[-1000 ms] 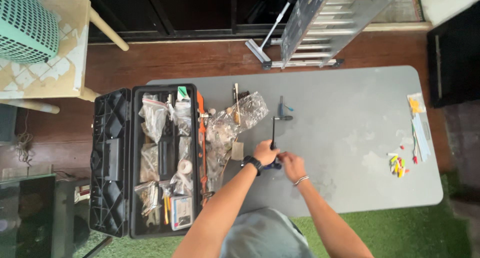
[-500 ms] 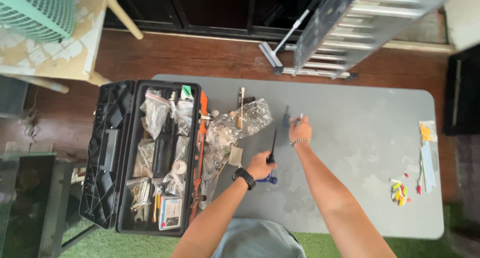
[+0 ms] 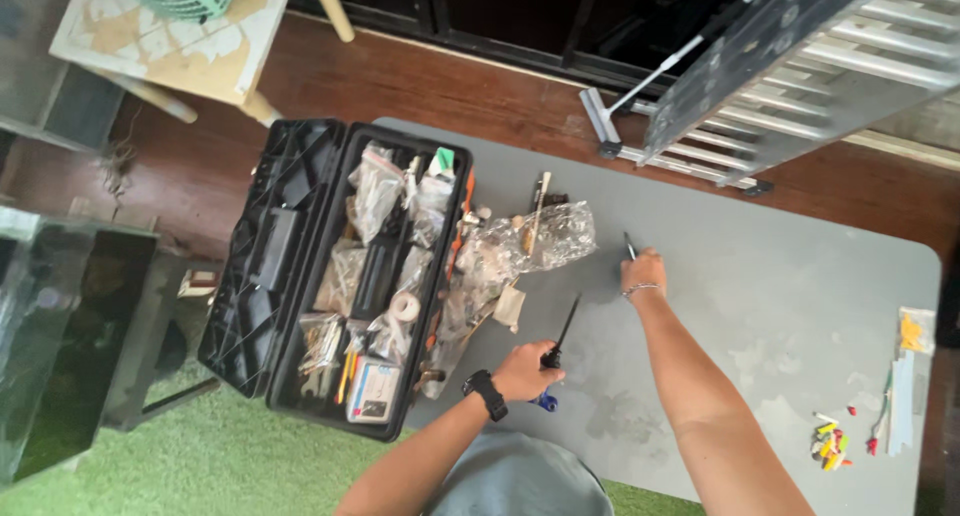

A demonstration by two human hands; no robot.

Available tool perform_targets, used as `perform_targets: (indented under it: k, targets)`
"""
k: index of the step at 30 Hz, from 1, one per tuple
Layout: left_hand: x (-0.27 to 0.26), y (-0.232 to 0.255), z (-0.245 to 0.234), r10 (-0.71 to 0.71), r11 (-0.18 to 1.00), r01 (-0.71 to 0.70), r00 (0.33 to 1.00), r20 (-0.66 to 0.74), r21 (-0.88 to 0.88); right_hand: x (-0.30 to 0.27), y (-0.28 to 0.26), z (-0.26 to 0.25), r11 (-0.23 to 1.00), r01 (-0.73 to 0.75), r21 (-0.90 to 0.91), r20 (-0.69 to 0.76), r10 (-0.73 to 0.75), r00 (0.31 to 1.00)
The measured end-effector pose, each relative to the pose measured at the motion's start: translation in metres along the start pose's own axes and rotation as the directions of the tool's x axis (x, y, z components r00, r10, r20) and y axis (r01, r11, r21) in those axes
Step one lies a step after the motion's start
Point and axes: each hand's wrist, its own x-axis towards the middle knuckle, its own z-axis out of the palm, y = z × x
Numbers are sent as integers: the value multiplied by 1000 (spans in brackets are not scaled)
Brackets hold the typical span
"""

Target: The person sorts various small parts, tools, and plastic bags within a toolbox, moving items between the box and a table and eventually closing the toolbox.

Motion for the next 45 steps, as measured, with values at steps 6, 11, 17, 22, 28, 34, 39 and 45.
perform_targets:
  k: [6,11,17,22,28,34,39,45]
  targets:
    - [-43,12,-27,103,992,-107,993,-65,-62,-16,3,-8,997,75,-21,-13,-76,997]
    - [-96,23,-71,176,979,-188,974,-146,-78,-62,-24,-22,913,76,401,-110,-35,993]
    - [-158,10,-147,296,922,-366,875,-383,-123,-124,-154,-42,579,70,812,54,-195,979]
    - [-189,-11,-199,17,947,-170,874,-485,-274,-140,-283,-65,127,-270,954,297,-315,901]
    - [-198,-33,-236,44,841,-268,899,-436,-469,-119,-355,-70,748,-28,663,161,-105,981]
    - [-207,-38,-254,96,833,-265,933,-346,-486,-109,-378,-67,958,238,163,-5,-240,971]
    - [-214,-45,-278,104,832,-273,932,-348,-484,-109,-351,-105,933,301,198,-1,-307,952]
    - [-216,-54,-298,89,817,-274,930,-358,-508,-100,-372,-105,876,400,270,-211,-351,912]
